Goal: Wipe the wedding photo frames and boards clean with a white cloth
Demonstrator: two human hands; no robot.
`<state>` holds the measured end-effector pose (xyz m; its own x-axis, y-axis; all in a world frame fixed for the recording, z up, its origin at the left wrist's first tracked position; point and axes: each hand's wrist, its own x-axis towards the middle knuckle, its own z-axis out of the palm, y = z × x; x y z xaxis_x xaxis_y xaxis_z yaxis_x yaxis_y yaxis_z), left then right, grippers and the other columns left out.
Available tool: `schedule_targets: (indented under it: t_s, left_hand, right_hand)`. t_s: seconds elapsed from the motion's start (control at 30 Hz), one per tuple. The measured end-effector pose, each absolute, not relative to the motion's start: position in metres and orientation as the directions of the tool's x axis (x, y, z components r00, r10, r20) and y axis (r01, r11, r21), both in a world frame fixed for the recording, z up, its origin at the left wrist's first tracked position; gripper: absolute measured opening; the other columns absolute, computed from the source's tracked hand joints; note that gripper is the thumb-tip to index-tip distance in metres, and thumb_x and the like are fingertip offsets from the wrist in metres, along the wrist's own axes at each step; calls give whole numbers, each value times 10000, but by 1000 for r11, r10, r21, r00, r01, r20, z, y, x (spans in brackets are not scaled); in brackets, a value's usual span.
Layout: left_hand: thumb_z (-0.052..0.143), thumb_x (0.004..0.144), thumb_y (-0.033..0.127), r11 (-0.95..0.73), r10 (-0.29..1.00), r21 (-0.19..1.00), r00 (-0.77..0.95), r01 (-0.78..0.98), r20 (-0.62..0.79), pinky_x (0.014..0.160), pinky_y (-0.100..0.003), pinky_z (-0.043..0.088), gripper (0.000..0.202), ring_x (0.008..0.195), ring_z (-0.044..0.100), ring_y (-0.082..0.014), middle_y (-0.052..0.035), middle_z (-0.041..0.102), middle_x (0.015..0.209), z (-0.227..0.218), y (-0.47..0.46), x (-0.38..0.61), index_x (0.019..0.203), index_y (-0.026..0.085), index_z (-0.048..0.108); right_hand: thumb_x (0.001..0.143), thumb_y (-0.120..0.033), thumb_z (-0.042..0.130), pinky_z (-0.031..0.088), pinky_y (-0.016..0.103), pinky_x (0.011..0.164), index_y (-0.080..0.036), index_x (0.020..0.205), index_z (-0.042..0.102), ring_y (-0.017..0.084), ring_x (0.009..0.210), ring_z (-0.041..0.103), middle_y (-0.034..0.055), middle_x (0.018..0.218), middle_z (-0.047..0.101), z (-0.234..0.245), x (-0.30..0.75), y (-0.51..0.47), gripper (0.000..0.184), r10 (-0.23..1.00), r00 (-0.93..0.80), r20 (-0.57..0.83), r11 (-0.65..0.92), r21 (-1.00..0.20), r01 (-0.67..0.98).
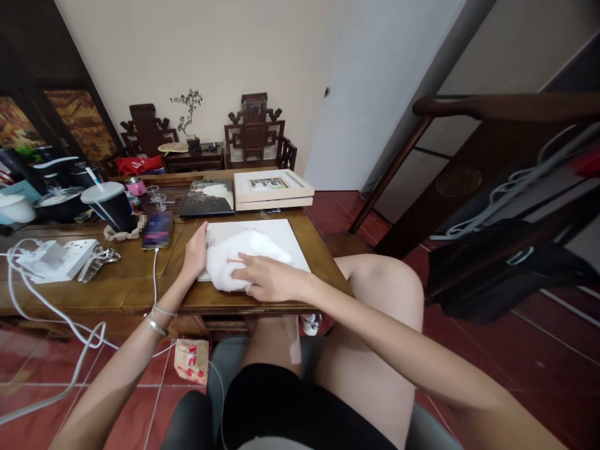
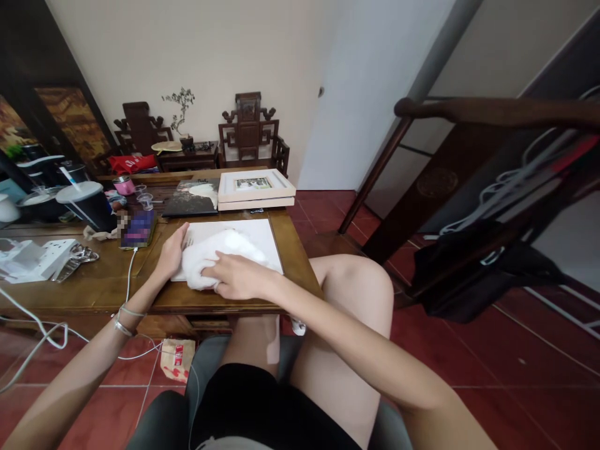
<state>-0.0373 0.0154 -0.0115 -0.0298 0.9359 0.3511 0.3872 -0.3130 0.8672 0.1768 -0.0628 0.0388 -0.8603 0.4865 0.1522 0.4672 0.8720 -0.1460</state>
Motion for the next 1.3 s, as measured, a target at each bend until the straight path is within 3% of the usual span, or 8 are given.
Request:
schedule_targets:
  t_s: [0.1, 0.23, 0.37, 0.6, 0.83, 0.97, 1.13, 1.3]
  left_hand:
    - [347, 961, 376, -400, 904, 695, 134, 597, 405, 1180, -385, 258, 499, 1377, 419, -222, -125, 494, 1444, -12, 10, -35, 1329, 102, 545]
    - [409, 901, 301, -439, 895, 543, 294, 715, 336, 1178, -408, 267, 484, 1380, 413, -242, -122, 492, 1443, -11, 7, -35, 1321, 112, 558]
    - [422, 886, 301, -429, 902, 532, 320, 730, 289, 1183, -401, 257, 476, 1386, 403, -238, -99, 490, 1446, -9, 7, -37, 1301, 133, 585]
    - [400, 908, 371, -450, 890, 551, 301, 703, 343, 1152, -412, 321, 464, 1319, 493, -252, -89, 570, 1378, -12, 10, -41, 1248, 157, 632]
    - [436, 884, 347, -468, 880, 512, 329, 720, 343, 1173, -420, 290, 468, 1350, 454, -257, -121, 543, 1401, -13, 11, -41, 1249, 123, 624]
    - [434, 881, 327, -467, 880, 512, 324, 721, 347, 1170, -428, 297, 459, 1350, 454, -260, -129, 545, 1397, -13, 10, -39, 1243, 119, 624]
    - [430, 879, 320, -456, 886, 503, 319, 734, 337, 1169, -432, 293, 466, 1360, 441, -260, -145, 525, 1412, -13, 9, -38, 1250, 102, 610]
    - [442, 872, 324, -454, 886, 505, 314, 734, 340, 1165, -447, 292, 462, 1362, 437, -265, -151, 521, 1415, -15, 11, -37, 1247, 108, 605]
  right_hand:
    - [802, -81, 462, 427, 409, 926, -157, 1011, 622, 297, 1062, 600, 98, 874, 696, 54, 190, -59, 274, 628, -775, 69, 774, -158, 613]
    - [867, -122, 437, 431, 342, 864, -130, 1039, 626, 293, 1045, 599, 134, 970, 700, 70, 182, -23, 257, 779, -625, 53, 623, -181, 761]
    - [944, -243, 436, 411, 293, 867, -111, 1036, 645, 267, 1055, 597, 156, 1119, 686, 83, 156, 15, 264, 850, -519, 88, 522, -276, 807]
    - [968, -286, 442, 384, 224, 852, -104, 1052, 645, 193, 1022, 599, 105, 1154, 682, 64, 110, 51, 285, 827, -533, 178, 561, -326, 761]
    - [942, -342, 486, 384, 323, 941, -130, 1112, 623, 277, 1129, 555, 153, 1271, 625, 37, 190, 77, 304, 892, -411, 187, 452, -349, 821]
    - [925, -301, 455, 415, 360, 875, -140, 1032, 633, 291, 998, 594, 150, 1100, 686, 33, 248, 52, 263, 917, -364, 162, 399, -342, 851]
    - [797, -149, 476, 424, 350, 818, -189, 899, 615, 260, 814, 584, 45, 717, 626, 23, 273, -24, 177, 856, -496, 143, 516, -286, 808]
    - [778, -126, 434, 427, 342, 835, -228, 750, 518, 222, 794, 558, 9, 690, 551, 43, 279, -88, 134, 788, -611, 72, 589, -378, 714]
